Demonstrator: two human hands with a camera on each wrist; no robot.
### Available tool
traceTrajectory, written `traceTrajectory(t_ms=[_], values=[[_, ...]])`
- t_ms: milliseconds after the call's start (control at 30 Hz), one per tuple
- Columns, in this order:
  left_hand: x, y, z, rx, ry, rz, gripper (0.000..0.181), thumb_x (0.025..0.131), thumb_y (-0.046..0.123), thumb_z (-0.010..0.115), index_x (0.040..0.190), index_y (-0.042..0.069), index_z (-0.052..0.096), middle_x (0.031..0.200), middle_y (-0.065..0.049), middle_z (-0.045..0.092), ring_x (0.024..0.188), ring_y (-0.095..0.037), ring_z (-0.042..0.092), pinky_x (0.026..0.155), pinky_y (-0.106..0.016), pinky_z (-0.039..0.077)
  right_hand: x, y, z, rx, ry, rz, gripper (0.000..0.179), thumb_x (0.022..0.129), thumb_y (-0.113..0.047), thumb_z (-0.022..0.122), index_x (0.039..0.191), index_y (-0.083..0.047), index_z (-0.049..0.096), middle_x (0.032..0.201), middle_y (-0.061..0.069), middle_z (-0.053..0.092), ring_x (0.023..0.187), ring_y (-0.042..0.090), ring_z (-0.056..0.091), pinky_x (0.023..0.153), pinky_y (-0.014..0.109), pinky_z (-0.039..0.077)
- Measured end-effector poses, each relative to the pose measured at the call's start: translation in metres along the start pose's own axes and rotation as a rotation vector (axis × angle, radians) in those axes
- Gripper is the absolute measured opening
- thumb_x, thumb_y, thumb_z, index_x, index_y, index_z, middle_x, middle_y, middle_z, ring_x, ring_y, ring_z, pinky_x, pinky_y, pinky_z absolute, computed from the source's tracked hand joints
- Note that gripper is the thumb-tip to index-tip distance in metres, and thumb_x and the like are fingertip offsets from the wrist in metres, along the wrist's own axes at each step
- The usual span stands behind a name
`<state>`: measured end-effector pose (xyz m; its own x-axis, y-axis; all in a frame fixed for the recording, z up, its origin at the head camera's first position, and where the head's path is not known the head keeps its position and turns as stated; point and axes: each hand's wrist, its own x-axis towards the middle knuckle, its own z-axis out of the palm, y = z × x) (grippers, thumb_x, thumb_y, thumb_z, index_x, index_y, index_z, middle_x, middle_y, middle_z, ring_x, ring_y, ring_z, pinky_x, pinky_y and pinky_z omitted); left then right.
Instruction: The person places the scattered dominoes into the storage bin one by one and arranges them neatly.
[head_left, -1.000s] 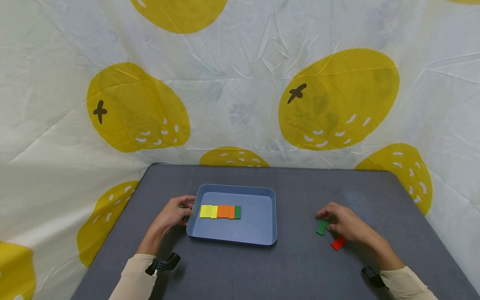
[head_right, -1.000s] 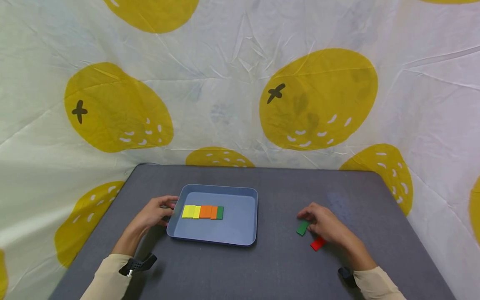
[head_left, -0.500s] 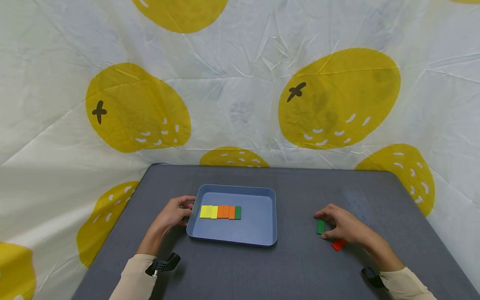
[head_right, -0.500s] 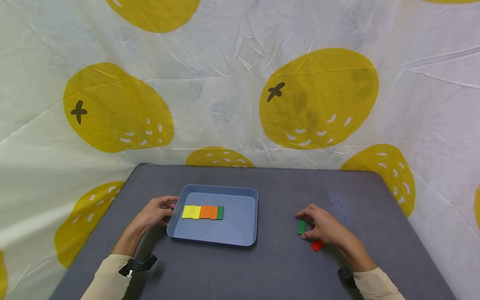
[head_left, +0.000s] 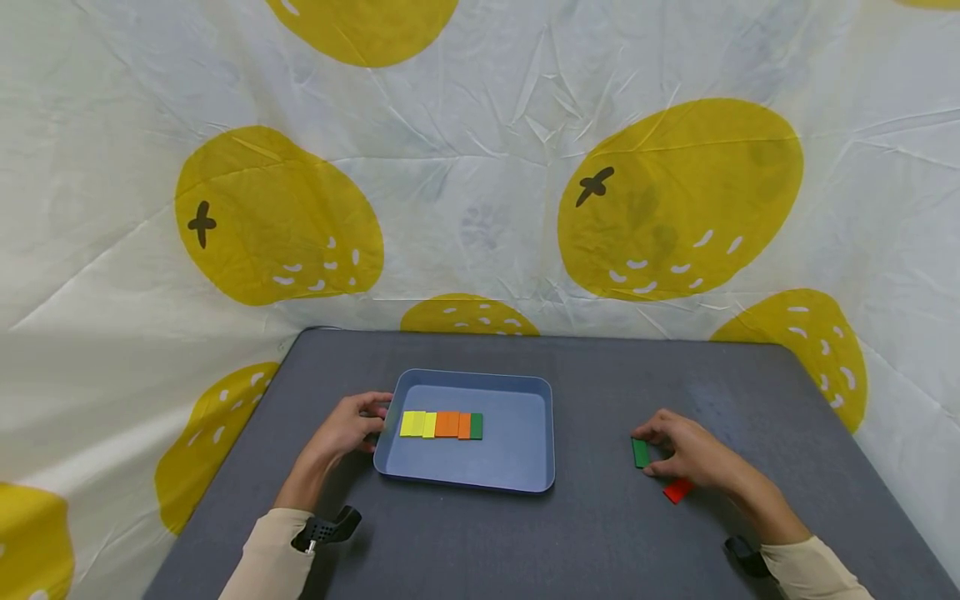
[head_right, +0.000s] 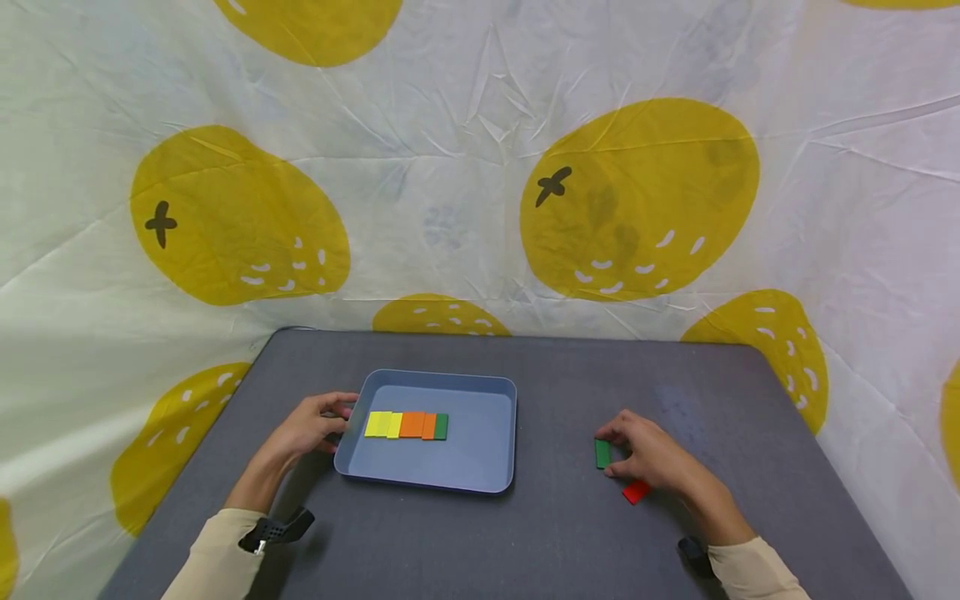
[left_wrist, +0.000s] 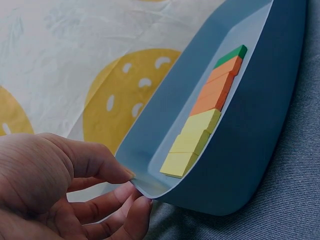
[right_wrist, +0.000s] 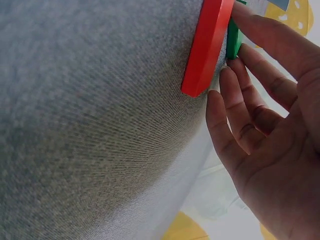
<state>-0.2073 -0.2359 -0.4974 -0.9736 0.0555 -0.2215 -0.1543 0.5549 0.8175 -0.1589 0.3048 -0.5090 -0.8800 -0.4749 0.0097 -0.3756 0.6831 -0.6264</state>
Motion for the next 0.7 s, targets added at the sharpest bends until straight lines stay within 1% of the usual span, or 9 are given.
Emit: traceTrajectory(t_ms=[133, 333, 700], values=[[0.0006, 0.0007, -0.0005, -0.011, -0.005, 0.003, 0.05, 0.092, -0.002, 0.06, 0.141, 0.006, 0.058, 0.117, -0.02, 0.061, 0.087, -0.026, 0.061, 0.061, -0.038, 0.057, 0.0004, 0.0003, 0.0005, -0.007, 0.003, 0.011, 0.043, 0.079, -0.018, 0.086, 0.116, -0.005, 0.07, 0.111, 0.005, 0.062, 0.096, 0.021, 0.063, 0.078, 0.029, 0.054], [0.0009, 0.0014, -0.001, -0.019, -0.01, -0.001, 0.049, 0.092, -0.001, 0.061, 0.141, 0.006, 0.058, 0.117, -0.02, 0.061, 0.088, -0.027, 0.061, 0.061, -0.039, 0.057, 0.0013, 0.0, -0.0002, -0.026, 0.006, 0.011, 0.041, 0.08, -0.022, 0.086, 0.116, -0.007, 0.071, 0.109, 0.002, 0.062, 0.096, 0.02, 0.063, 0.079, 0.031, 0.054], [0.0001, 0.0014, -0.0016, -0.024, -0.014, 0.001, 0.049, 0.093, -0.002, 0.06, 0.141, 0.006, 0.057, 0.117, -0.02, 0.06, 0.089, -0.027, 0.061, 0.063, -0.039, 0.058, 0.0035, -0.0006, -0.0015, -0.053, 0.009, -0.022, 0.039, 0.084, -0.028, 0.083, 0.115, -0.008, 0.07, 0.108, -0.002, 0.064, 0.094, 0.016, 0.064, 0.078, 0.032, 0.054]])
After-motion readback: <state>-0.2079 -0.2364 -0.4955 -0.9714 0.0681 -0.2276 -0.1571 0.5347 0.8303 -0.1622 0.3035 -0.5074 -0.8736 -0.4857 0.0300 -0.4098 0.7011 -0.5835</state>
